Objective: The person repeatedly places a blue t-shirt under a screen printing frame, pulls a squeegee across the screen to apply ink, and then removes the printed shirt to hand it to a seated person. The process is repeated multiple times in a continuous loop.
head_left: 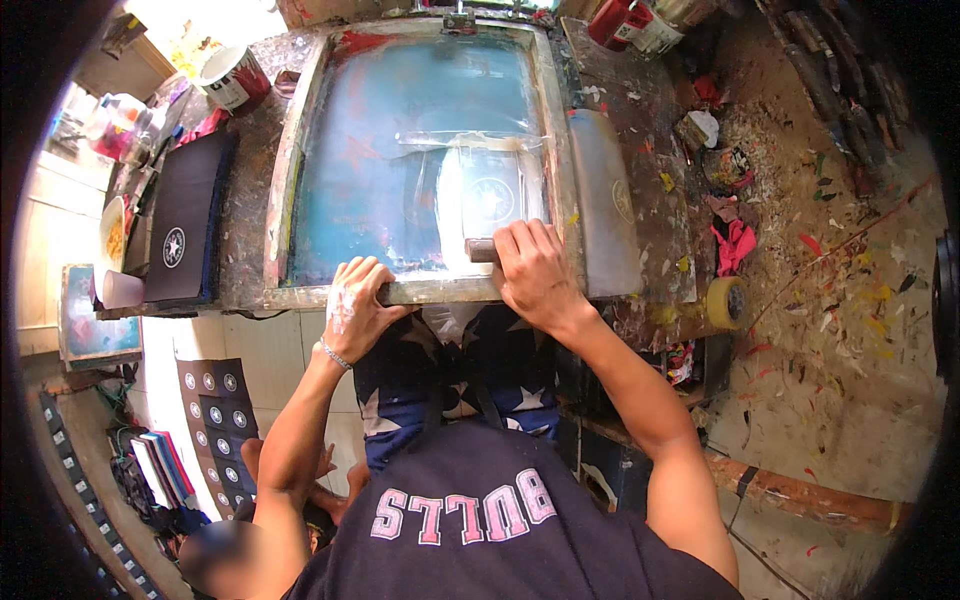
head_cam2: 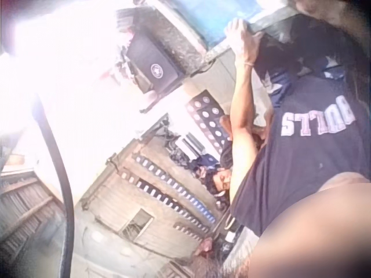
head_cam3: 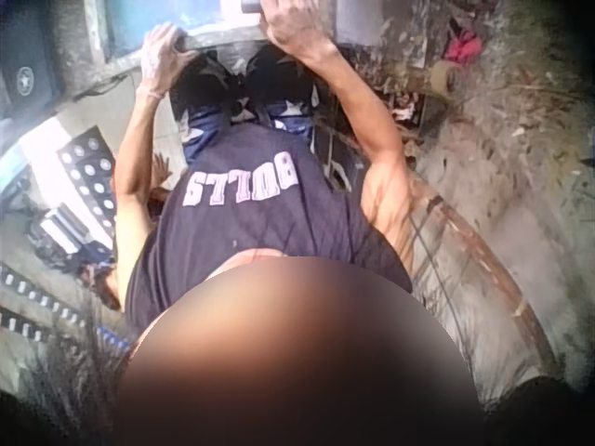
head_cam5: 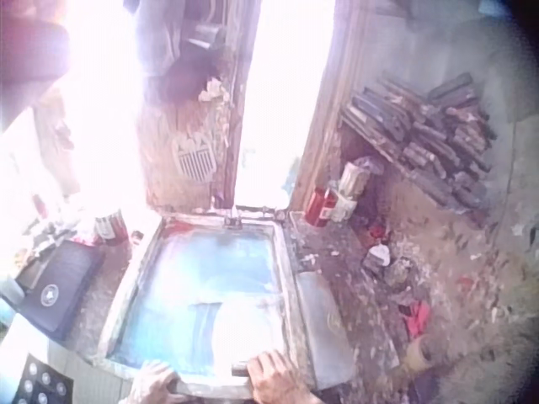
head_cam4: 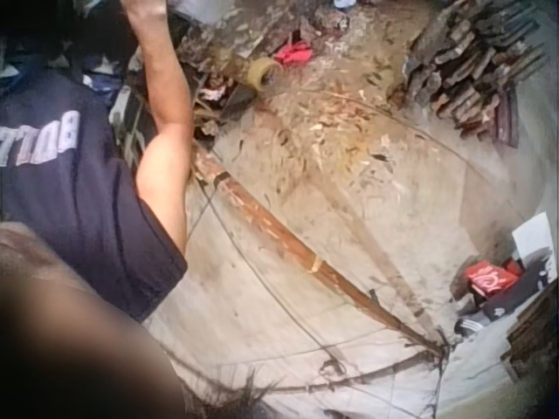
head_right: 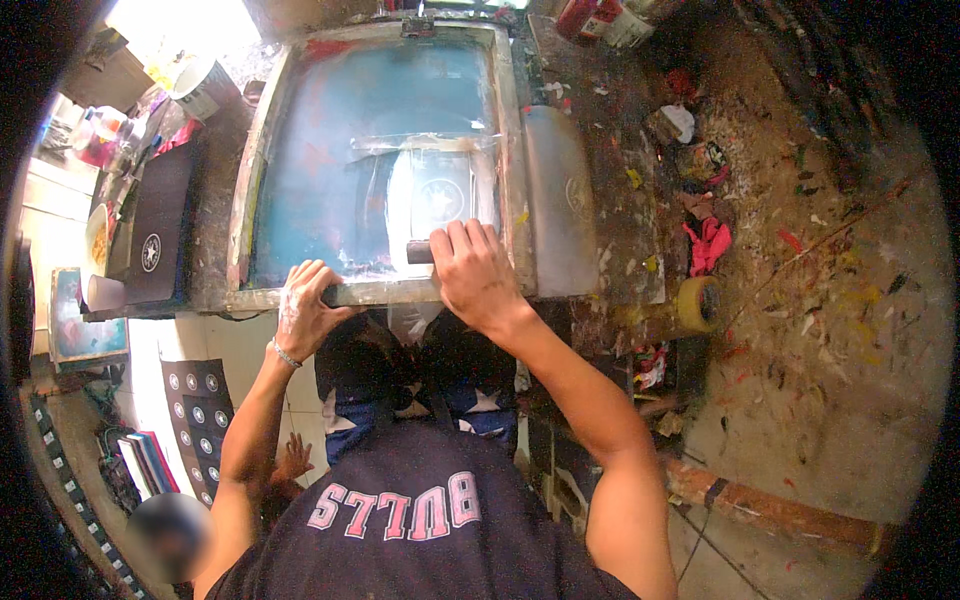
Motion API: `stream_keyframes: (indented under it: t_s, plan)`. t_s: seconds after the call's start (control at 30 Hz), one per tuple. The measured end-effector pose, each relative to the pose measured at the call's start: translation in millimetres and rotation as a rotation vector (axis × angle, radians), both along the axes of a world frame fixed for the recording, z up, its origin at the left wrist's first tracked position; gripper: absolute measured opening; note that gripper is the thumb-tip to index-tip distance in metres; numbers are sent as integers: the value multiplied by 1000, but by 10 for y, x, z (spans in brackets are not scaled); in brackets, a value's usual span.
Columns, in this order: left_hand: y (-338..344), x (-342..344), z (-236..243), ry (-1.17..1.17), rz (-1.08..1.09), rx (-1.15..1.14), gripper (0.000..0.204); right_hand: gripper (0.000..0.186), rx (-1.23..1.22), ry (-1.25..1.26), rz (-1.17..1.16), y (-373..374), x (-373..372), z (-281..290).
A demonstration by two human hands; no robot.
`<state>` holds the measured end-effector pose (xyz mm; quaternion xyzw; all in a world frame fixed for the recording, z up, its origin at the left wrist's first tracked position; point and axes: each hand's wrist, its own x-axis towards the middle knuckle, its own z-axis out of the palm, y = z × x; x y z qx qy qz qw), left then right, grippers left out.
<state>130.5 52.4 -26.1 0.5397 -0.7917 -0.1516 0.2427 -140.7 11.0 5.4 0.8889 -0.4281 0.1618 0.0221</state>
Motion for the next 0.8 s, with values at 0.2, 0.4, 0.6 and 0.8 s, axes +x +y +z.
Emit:
stream_keyframes:
  t_s: [0.2,0.4,0.6,0.8]
  plan:
    - [-17,-16,350,16,-7,-27,45,41,-94,-95,-19,35,15,179]
    - [-195,39,1138,49,38,-33,44,54,-400,-127,0,-37,44,704]
    - [-269,-21,1597,-14,224,-915,52,56,-559,-115,-12,-616,-7,1610]
    - [-385,-1160,851,1672,98,644,31,58,-612,-102,-79,-904,91,2098]
